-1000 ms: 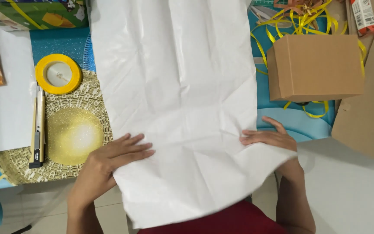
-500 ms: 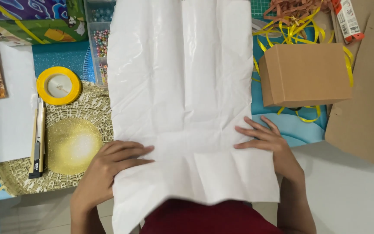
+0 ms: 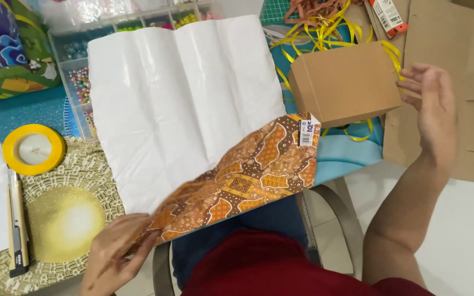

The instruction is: Wrapping a small cardboard box with decorative batik-patterned paper and white tissue paper using double-sided tape and scissors.

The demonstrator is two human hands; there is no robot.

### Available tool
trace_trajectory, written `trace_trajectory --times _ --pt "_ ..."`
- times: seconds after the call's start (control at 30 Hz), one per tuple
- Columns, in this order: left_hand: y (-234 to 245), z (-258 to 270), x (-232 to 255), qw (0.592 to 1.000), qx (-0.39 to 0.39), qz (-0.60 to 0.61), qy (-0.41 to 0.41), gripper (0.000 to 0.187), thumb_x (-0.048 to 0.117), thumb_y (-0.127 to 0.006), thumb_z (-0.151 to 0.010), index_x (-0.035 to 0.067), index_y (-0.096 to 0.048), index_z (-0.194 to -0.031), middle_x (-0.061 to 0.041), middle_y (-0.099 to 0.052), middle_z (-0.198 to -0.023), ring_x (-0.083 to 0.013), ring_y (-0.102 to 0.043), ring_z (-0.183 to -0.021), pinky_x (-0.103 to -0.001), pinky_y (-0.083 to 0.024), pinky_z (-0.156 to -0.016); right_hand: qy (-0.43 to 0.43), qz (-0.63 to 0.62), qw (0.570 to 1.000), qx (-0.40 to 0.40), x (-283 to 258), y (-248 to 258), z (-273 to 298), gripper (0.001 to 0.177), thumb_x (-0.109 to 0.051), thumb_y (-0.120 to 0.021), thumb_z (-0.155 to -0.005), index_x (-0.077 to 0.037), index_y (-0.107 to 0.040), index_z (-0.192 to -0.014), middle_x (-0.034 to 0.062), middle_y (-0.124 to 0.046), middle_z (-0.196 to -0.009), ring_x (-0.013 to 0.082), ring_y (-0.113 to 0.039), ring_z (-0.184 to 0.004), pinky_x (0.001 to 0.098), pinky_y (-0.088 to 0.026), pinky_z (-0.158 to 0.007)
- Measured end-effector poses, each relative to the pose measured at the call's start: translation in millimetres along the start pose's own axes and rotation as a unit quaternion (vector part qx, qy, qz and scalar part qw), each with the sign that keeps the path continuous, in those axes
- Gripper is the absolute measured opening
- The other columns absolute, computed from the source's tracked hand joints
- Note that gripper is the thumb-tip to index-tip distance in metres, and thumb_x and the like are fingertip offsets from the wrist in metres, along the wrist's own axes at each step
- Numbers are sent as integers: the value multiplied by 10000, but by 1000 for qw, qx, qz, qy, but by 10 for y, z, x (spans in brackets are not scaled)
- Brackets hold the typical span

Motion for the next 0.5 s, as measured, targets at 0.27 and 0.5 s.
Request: trace_trajectory --times 0.27,0.5 --pt "94 -12 195 994 -81 52 43 417 359 -598 -959 140 -720 -1292 -14 -764 -1310 -230 -732 -1191 -375 -538 -1039 -154 107 963 -195 146 -100 -558 590 -612 -394 -1068 -118 -510 -1367 35 -548 -1318 133 -486 -1159 300 -372 -959" --pt "103 -109 280 992 -68 101 -23 367 336 -549 -1009 87 -701 -1232 -56 -763 -1280 -219 -776 -1136 -439 -558 -1093 -118 -18 968 -223 357 -104 -667 763 -560 -464 -982 -122 -317 -1590 38 -478 -1466 121 -490 -1239 290 -410 -975"
Point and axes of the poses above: each hand's wrist, its own z-axis away from the middle knuckle, its own y-axis out of the back of the hand, x = y × z, the point moved 1 cm from there along -z, towards the middle knuckle
